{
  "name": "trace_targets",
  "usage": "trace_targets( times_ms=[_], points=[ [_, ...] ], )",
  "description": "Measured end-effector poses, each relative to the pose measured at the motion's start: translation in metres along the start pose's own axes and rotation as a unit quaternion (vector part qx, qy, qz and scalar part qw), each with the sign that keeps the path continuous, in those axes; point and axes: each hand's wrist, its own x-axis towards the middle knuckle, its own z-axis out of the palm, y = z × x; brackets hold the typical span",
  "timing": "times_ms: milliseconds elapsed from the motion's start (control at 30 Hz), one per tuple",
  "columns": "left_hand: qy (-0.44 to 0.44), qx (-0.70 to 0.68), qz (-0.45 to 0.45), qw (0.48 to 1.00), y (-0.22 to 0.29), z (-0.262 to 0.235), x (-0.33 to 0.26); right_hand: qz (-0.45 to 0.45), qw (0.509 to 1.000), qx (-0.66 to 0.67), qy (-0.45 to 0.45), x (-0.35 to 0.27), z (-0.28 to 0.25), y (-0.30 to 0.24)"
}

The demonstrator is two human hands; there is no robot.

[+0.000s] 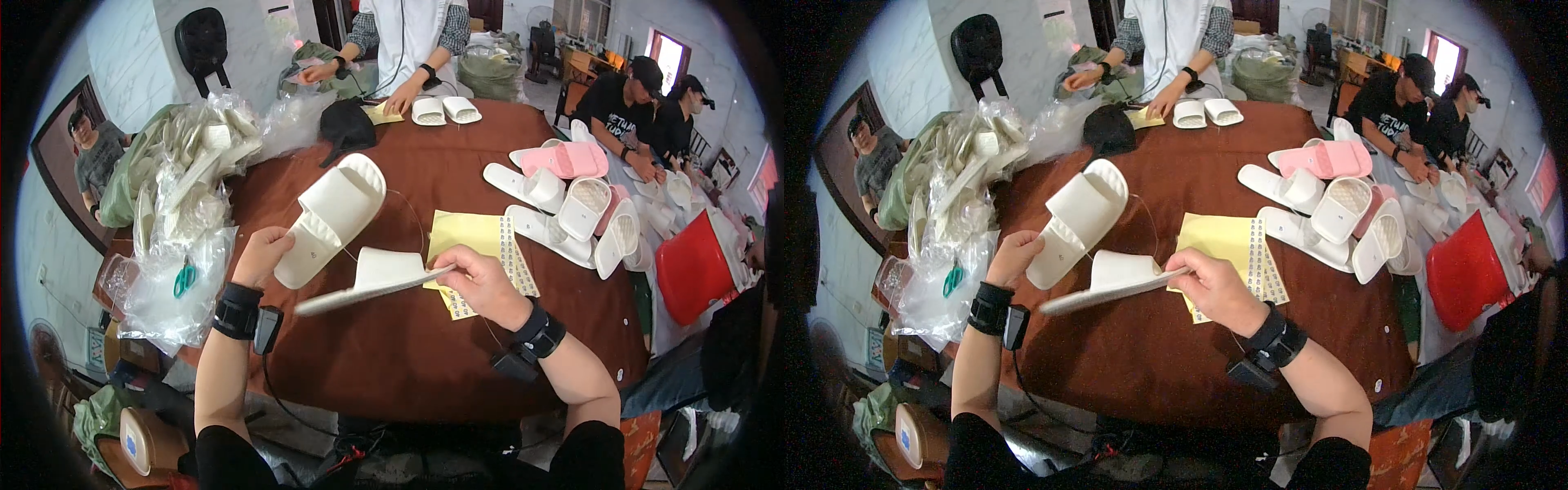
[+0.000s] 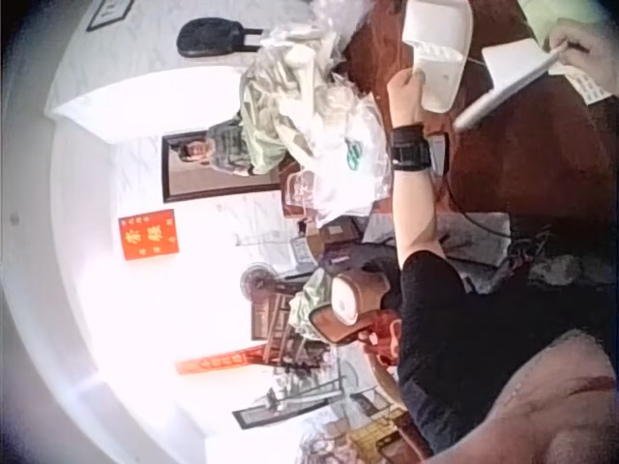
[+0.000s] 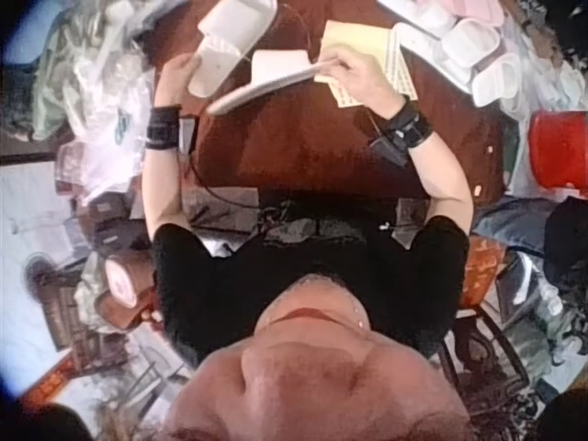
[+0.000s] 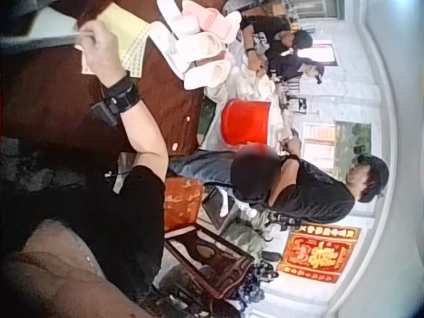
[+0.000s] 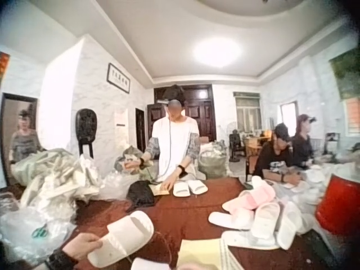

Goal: Applying size labels to the inside of white slippers.

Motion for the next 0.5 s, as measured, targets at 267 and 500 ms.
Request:
trace_targets(
  times_ms=[267,500],
  points=[
    [-0.039,-0.248,-0.133,0.959,-0.015,0.010,-0.028,-0.099,0.990,-0.095,-0.038,0.006,-0.012,0.013],
    [-0.036,-0.320,-0.117,0.940,-0.015,0.019,-0.051,0.011,0.992,-0.118,-0.038,0.006,-0.015,0.017]
  ],
)
